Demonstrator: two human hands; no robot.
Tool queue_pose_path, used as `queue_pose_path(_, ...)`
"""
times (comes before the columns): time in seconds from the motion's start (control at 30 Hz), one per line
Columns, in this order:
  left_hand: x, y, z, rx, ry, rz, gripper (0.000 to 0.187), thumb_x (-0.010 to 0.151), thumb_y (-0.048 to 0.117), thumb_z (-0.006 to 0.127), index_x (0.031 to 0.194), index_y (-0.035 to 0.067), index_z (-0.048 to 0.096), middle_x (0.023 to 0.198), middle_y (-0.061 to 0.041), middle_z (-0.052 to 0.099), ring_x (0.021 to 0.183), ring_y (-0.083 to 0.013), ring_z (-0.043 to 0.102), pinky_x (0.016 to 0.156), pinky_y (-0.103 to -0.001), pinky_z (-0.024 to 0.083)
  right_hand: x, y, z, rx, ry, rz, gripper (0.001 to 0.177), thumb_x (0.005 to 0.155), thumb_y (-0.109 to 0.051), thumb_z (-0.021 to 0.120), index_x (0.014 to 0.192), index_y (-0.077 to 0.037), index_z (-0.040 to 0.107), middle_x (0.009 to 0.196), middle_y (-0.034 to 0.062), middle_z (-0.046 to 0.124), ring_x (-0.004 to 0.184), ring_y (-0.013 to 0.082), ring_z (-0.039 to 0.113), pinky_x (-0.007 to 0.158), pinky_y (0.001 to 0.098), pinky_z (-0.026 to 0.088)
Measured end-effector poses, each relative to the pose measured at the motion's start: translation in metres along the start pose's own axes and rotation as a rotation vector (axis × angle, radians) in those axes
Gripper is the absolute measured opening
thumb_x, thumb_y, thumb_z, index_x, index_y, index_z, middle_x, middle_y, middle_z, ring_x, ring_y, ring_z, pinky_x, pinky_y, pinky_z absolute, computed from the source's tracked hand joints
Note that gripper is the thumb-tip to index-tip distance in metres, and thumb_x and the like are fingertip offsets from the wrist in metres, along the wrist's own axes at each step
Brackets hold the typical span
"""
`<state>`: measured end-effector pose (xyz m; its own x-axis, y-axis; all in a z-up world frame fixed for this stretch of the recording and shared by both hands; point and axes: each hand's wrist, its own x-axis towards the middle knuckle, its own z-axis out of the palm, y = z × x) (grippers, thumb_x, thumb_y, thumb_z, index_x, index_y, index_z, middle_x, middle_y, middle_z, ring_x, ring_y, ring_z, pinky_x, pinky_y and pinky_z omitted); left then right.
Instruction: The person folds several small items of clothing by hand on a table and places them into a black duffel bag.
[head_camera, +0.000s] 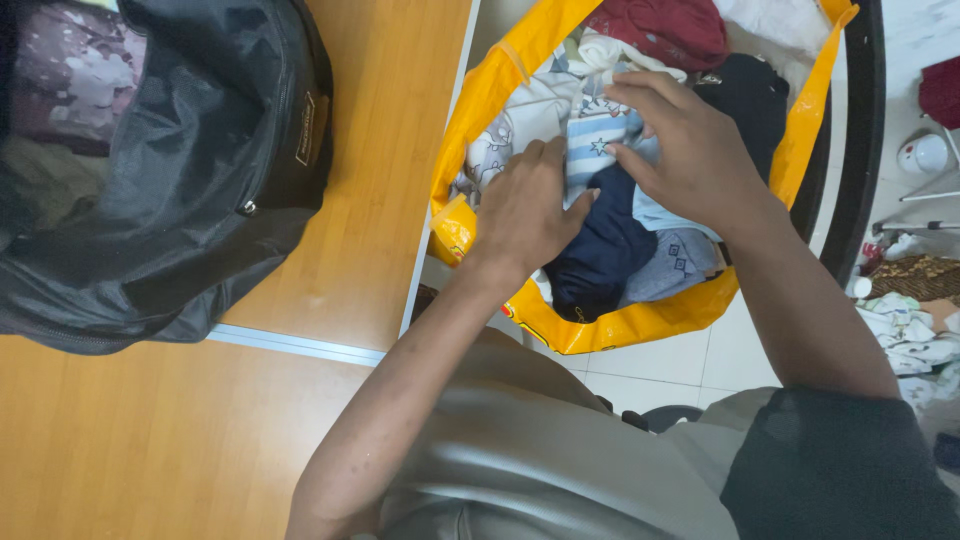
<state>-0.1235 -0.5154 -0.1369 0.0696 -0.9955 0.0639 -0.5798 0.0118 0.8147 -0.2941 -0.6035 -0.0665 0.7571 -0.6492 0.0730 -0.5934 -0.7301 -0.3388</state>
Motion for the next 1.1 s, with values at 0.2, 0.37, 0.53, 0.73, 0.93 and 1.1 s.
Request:
queue_pose_path(0.2, 0.005, -0.006, 0.004, -0.089, -0.048, -0.078, 0.053, 0.082, 0.029, 0.080, 0.121, -0.001, 0.061, 0.108, -0.020, 0.069, 0.100, -0.0393, 0.069, 0.084, -0.049, 0.054, 0.004, 0.012, 0.004, 0.014, 0.026, -0.087, 0.033, 0.090, -0.007, 0.082, 0.122, -0.007, 0.072, 0.108, 0.0114, 0.069, 0.096, 0.0298, 0.066, 0.086, 0.0390, 0.053)
queue_pose_path(0.37, -0.001, -0.003, -0.004, -0.295, -0.018, 0.020, 0.048, 0.085, 0.029, 0.079, 0.120, 0.000, 0.062, 0.105, -0.023, 0.071, 0.100, -0.0418, 0.069, 0.084, -0.049, 0.054, 0.005, 0.017, -0.004, 0.267, 0.021, -0.113, 0.025, 0.091, -0.003, 0.079, 0.114, -0.001, 0.071, 0.110, 0.0108, 0.071, 0.099, 0.0214, 0.068, 0.088, 0.0345, 0.052)
queue_pose_path(0.53, -0.007, 0.007, -0.022, -0.488, 0.203, 0.194, 0.026, 0.104, 0.016, 0.063, 0.126, 0.002, 0.066, 0.114, -0.021, 0.074, 0.109, -0.0381, 0.071, 0.094, -0.043, 0.057, 0.024, 0.013, -0.007, 0.714, 0.102, -0.121, 0.020, 0.105, -0.007, 0.073, 0.121, -0.001, 0.062, 0.122, 0.0085, 0.063, 0.103, 0.0093, 0.060, 0.092, 0.0269, 0.049)
queue_pose_path(0.73, -0.024, -0.001, -0.059, -1.139, 0.013, 0.040, 0.030, 0.112, 0.018, 0.054, 0.132, -0.002, 0.064, 0.113, -0.009, 0.075, 0.103, -0.0165, 0.070, 0.095, -0.037, 0.058, 0.057, -0.006, -0.002, 1.348, -0.193, -0.014, 0.068, 0.095, -0.040, 0.071, 0.145, -0.004, 0.043, 0.144, 0.0039, 0.054, 0.137, 0.0123, 0.051, 0.118, 0.0286, 0.041)
queue_pose_path(0.93, -0.096, -0.050, -0.074, -1.522, 0.051, -0.026, 0.038, 0.102, 0.021, 0.059, 0.134, 0.001, 0.059, 0.127, -0.008, 0.067, 0.120, -0.0154, 0.063, 0.108, -0.034, 0.049, 0.069, -0.043, 0.025, 1.216, -0.526, -0.103, 0.083, 0.090, -0.026, 0.075, 0.158, -0.004, 0.033, 0.148, 0.0065, 0.055, 0.139, 0.0158, 0.051, 0.117, 0.0327, 0.040)
queue_pose_path(1.1, -0.185, -0.113, -0.078, -1.418, 0.276, 0.000, 0.031, 0.111, 0.026, 0.058, 0.132, 0.003, 0.059, 0.128, -0.007, 0.064, 0.124, -0.0148, 0.062, 0.110, -0.037, 0.049, 0.102, -0.119, 0.036, 0.929, -0.671, -0.340, 0.046, 0.093, -0.012, 0.077, 0.130, 0.002, 0.055, 0.122, 0.0062, 0.067, 0.116, 0.0121, 0.063, 0.103, 0.0302, 0.052)
